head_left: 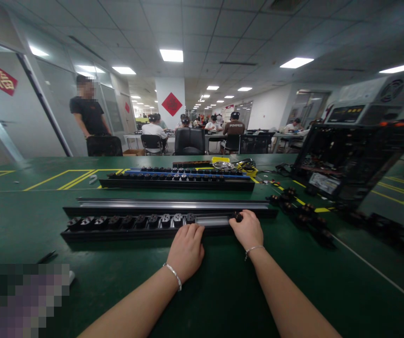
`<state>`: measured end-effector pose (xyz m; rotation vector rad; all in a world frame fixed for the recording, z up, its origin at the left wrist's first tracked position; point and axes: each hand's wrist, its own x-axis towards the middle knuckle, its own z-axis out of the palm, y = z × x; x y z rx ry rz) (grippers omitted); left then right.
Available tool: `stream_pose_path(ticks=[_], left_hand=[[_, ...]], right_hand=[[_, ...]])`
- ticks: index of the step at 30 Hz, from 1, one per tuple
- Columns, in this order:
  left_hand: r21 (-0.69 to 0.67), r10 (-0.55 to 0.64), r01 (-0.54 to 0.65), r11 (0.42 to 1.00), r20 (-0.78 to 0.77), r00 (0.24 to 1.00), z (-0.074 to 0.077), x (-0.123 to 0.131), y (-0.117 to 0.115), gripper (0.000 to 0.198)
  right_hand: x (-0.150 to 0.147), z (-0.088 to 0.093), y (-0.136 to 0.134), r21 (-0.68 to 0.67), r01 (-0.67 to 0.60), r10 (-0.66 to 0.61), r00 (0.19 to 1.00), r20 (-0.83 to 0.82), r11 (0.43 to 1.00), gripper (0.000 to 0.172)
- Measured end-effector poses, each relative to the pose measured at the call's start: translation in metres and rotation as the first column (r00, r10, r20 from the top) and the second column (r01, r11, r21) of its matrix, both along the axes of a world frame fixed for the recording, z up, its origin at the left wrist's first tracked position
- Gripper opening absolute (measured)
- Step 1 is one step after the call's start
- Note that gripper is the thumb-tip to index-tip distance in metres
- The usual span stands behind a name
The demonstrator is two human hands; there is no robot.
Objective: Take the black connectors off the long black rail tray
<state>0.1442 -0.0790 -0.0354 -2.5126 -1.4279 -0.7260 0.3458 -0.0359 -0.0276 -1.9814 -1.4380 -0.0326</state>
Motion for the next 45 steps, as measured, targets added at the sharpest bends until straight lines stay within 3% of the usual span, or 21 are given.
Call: stream_pose_path(ticks=[8,19,25,45], left_hand=[[-0.002,0.004,-0.004,1.000,0.000,1.000,0.000,0.001,0.001,0.040],[-0.028,0.011,-0.011,1.000,-0.009,1.000,0.003,0.000,0.000,0.041],[-0.027,0.013,-0.013,1.000,0.002,1.000,0.003,0.001,0.000,0.041],[-0.009,0.008,-0.008,1.000,0.009,1.000,0.001,0.000,0.001,0.041]], right_hand=[[0.003,0.000,0.001,-0.053,-0.025,0.026,1.000,0.008,0.998,0.041],[0.016,0.001,0.001,-0.113,-0.031,0.033,0.999,0.016,0.993,0.036],[0.018,0.005,-0.004,-0.184,-0.033,0.011,0.993,-0.116,0.982,0.038],[0.026,0.005,-0.003,-0.139,-0.008,-0.011,0.990,-0.141,0.990,0.035]])
